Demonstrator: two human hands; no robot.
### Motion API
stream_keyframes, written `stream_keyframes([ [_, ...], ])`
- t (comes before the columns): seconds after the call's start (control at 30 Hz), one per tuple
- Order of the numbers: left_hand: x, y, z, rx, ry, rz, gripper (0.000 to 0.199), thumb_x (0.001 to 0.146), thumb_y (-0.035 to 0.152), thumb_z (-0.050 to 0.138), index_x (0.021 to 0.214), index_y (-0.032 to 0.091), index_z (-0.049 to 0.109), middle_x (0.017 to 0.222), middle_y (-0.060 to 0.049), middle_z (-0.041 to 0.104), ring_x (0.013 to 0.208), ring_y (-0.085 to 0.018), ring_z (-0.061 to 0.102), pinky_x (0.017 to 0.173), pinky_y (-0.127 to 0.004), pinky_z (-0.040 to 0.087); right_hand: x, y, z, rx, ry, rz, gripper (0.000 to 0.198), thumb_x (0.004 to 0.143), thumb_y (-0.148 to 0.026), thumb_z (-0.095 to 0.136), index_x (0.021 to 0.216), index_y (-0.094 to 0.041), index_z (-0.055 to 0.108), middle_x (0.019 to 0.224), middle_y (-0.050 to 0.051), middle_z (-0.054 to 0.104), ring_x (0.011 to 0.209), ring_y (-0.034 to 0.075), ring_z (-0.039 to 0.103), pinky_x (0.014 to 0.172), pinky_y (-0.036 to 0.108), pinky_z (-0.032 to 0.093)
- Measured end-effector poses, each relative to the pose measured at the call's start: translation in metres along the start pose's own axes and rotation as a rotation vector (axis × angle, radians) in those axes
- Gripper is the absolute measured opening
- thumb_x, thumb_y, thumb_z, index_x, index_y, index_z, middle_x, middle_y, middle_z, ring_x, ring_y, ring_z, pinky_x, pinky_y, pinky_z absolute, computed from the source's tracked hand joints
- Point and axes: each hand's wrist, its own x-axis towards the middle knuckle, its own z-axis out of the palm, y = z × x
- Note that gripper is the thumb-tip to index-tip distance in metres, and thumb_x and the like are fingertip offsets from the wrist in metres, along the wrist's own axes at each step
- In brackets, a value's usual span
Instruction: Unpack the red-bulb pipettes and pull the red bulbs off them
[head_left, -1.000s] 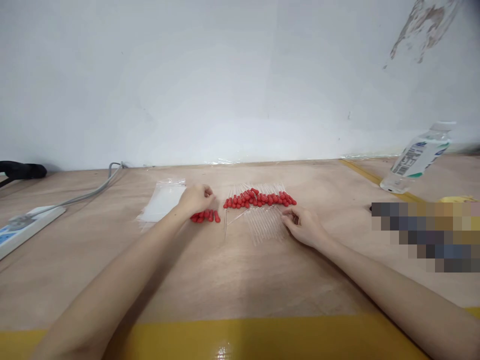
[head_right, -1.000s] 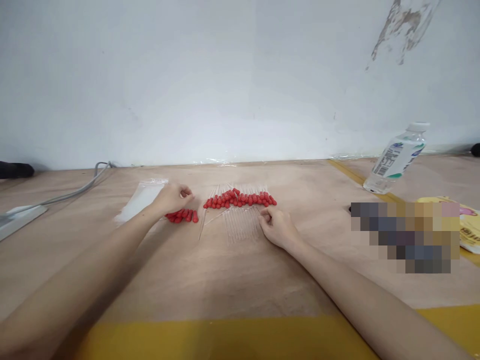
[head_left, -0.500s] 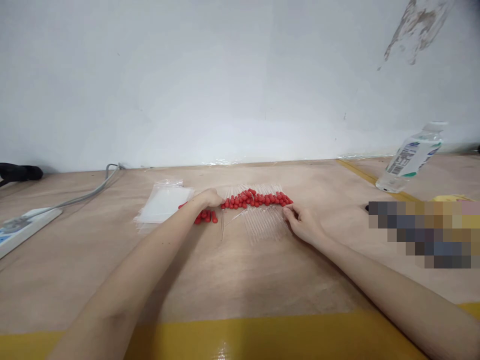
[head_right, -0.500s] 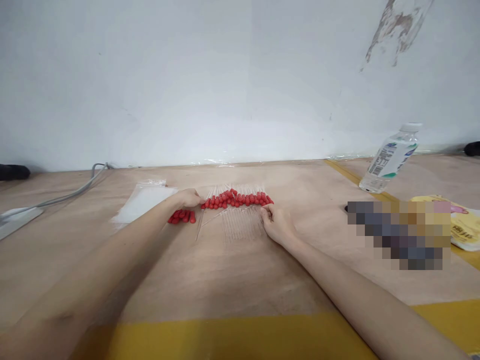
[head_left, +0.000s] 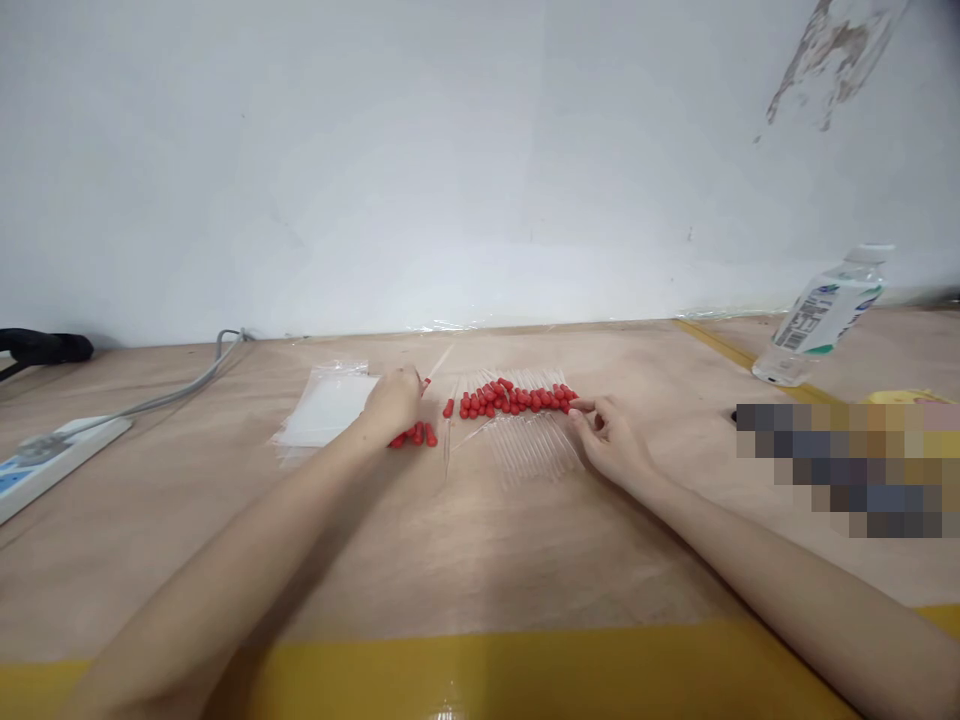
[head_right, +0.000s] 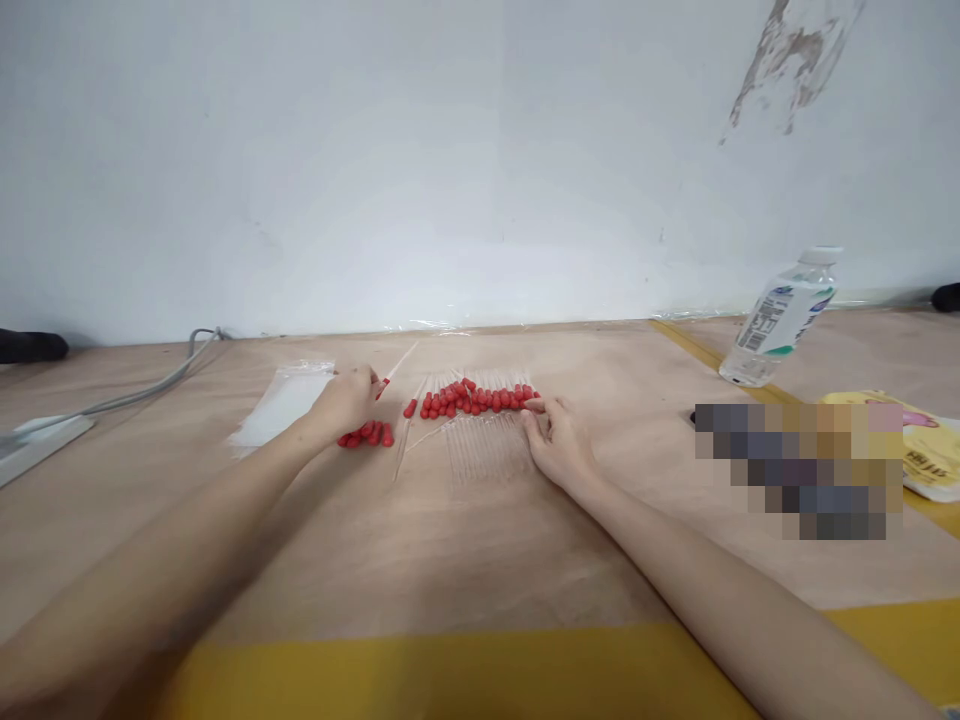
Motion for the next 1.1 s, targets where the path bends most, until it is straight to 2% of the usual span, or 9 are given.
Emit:
stream_keyframes([
  [0.07, -0.021, -0.003, 0.006, 0.054, 0.108, 0.134, 0.024, 0.087, 0.031, 0.035, 0.090, 0.015, 0.053, 0.072, -0.008, 0.060, 0.075, -0.023, 0.059, 0.068, -0.033, 0.042, -0.001, -0.006, -0.002, 0.020, 0.111, -0.145, 0.029, 0.081, -0.034, 0.046, 0.097, -0.014, 0.059, 0.091, 0.011, 0.057, 0.078, 0.019, 0.055, 0.067, 0.032, 0.047],
  [0.13, -0.043, -0.007, 0.017, 0.151, 0.227, 0.428, 0.024, 0.089, 0.029, 0.030, 0.091, 0.017, 0.051, 0.081, -0.008, 0.060, 0.076, -0.021, 0.058, 0.066, -0.031, 0.043, -0.004, -0.015, -0.005, 0.032, 0.153, -0.313, 0.032, 0.081, -0.031, 0.049, 0.106, -0.013, 0.055, 0.103, 0.013, 0.054, 0.095, 0.021, 0.052, 0.080, 0.035, 0.045],
  [0.27, -0.072, -0.015, 0.042, 0.251, 0.383, 0.855, 0.019, 0.089, 0.019, 0.035, 0.087, 0.016, 0.053, 0.082, -0.006, 0.059, 0.074, -0.016, 0.057, 0.066, -0.026, 0.045, -0.013, -0.032, -0.009, -0.058, 0.010, -0.648, 0.044, 0.079, -0.033, 0.054, 0.120, -0.016, 0.047, 0.117, 0.012, 0.053, 0.110, 0.023, 0.046, 0.093, 0.040, 0.038],
  [0.37, -0.081, -0.013, 0.053, 0.216, 0.446, 1.026, 0.012, 0.087, 0.018, 0.041, 0.087, 0.014, 0.053, 0.082, -0.006, 0.060, 0.074, -0.015, 0.057, 0.068, -0.026, 0.046, -0.018, -0.040, -0.003, -0.153, -0.089, -0.792, 0.043, 0.081, -0.035, 0.053, 0.119, -0.017, 0.048, 0.116, 0.009, 0.056, 0.112, 0.023, 0.045, 0.096, 0.042, 0.035],
  [0.5, -0.085, -0.005, 0.056, 0.106, 0.469, 1.104, 0.010, 0.086, 0.016, 0.044, 0.089, 0.014, 0.053, 0.083, -0.005, 0.061, 0.073, -0.014, 0.058, 0.068, -0.025, 0.048, -0.021, -0.042, 0.011, -0.196, -0.081, -0.835, 0.025, 0.084, -0.029, 0.049, 0.105, -0.019, 0.058, 0.105, 0.006, 0.063, 0.106, 0.021, 0.050, 0.096, 0.042, 0.034],
  [0.63, -0.087, 0.001, 0.056, 0.006, 0.455, 1.022, 0.020, 0.082, 0.027, 0.053, 0.098, 0.015, 0.054, 0.093, -0.008, 0.062, 0.086, -0.018, 0.058, 0.076, -0.031, 0.048, -0.022, -0.043, 0.017, -0.163, -0.054, -0.848, 0.016, 0.083, -0.022, 0.051, 0.092, -0.019, 0.063, 0.092, 0.002, 0.067, 0.096, 0.018, 0.054, 0.094, 0.040, 0.036],
  [0.73, -0.086, 0.004, 0.059, -0.048, 0.416, 1.011, 0.027, 0.079, 0.031, 0.057, 0.102, 0.016, 0.056, 0.103, -0.009, 0.061, 0.102, -0.022, 0.054, 0.085, -0.038, 0.045, -0.024, -0.045, 0.018, -0.127, -0.051, -0.857, 0.015, 0.082, -0.023, 0.052, 0.092, -0.019, 0.063, 0.090, 0.002, 0.067, 0.094, 0.017, 0.055, 0.093, 0.040, 0.037],
  [0.97, -0.086, 0.006, 0.067, -0.118, 0.435, 1.088, 0.016, 0.081, 0.020, 0.054, 0.096, 0.017, 0.059, 0.094, -0.005, 0.067, 0.093, -0.016, 0.060, 0.090, -0.036, 0.045, -0.027, -0.048, 0.021, -0.073, -0.101, -0.869, 0.023, 0.082, -0.028, 0.053, 0.101, -0.016, 0.060, 0.100, 0.004, 0.066, 0.098, 0.019, 0.055, 0.093, 0.043, 0.040],
  [1.1, -0.088, 0.006, 0.064, -0.093, 0.415, 1.096, 0.012, 0.082, 0.020, 0.053, 0.090, 0.016, 0.060, 0.093, -0.006, 0.068, 0.095, -0.017, 0.060, 0.091, -0.037, 0.044, -0.028, -0.048, 0.022, -0.005, -0.077, -0.918, 0.016, 0.082, -0.017, 0.052, 0.094, -0.012, 0.061, 0.091, 0.006, 0.068, 0.096, 0.017, 0.058, 0.095, 0.038, 0.042],
])
